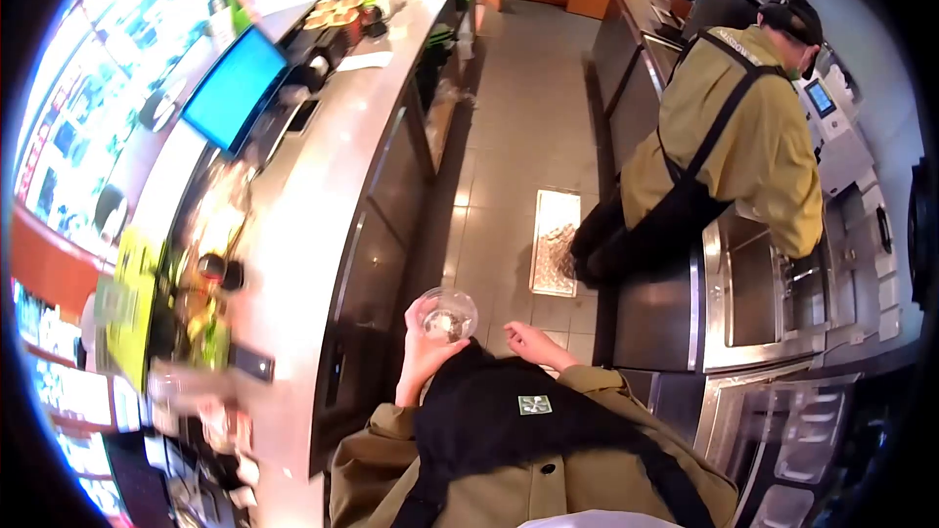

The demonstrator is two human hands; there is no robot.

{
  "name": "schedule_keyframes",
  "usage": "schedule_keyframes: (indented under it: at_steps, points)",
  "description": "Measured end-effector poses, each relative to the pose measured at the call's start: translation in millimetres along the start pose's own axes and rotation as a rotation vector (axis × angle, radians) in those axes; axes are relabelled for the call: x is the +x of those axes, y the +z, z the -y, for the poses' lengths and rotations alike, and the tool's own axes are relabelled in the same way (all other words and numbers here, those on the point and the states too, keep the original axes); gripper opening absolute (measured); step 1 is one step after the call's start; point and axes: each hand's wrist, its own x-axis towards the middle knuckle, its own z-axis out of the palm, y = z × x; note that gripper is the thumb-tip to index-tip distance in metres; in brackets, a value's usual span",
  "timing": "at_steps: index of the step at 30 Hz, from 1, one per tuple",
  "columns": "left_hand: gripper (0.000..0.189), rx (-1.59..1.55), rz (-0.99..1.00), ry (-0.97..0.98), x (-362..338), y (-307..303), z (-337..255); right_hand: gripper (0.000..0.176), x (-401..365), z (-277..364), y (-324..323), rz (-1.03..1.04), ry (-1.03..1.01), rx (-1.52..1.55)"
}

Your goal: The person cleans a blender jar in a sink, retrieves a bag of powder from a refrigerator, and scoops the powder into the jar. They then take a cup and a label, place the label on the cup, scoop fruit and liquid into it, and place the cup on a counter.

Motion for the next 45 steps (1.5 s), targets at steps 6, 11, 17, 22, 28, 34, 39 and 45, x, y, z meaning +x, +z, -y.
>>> schedule_keyframes:
  at_steps: [6,11,17,22,28,34,39,45]
  points:
    - [0.088,0.120,0.468,0.184,257,83,-18,0.068,141,56,-135,-0.496,-0.198,0.079]
    - [0.089,0.038,0.738,0.079,435,172,31,0.071,296,27,-234,-0.553,-0.268,0.601]
    - [0.095,-0.144,0.742,0.122,630,243,13,0.069,436,36,-405,-0.733,-0.318,0.448]
    - [0.109,-0.231,0.928,0.114,778,328,25,0.070,519,-7,-523,-0.913,-0.174,0.299]
    - [0.091,0.057,1.388,0.172,967,505,68,0.075,580,-100,-675,-1.446,0.014,0.765]
    - [0.044,0.205,1.723,0.459,1083,683,17,0.069,541,-171,-789,-2.036,0.044,1.015]
    - [0.037,0.197,1.849,0.826,1105,832,-38,0.080,454,-330,-820,-2.536,0.461,0.508]
    - [0.032,0.058,1.910,0.494,1069,940,-70,0.079,359,-362,-893,-3.064,0.659,0.465]
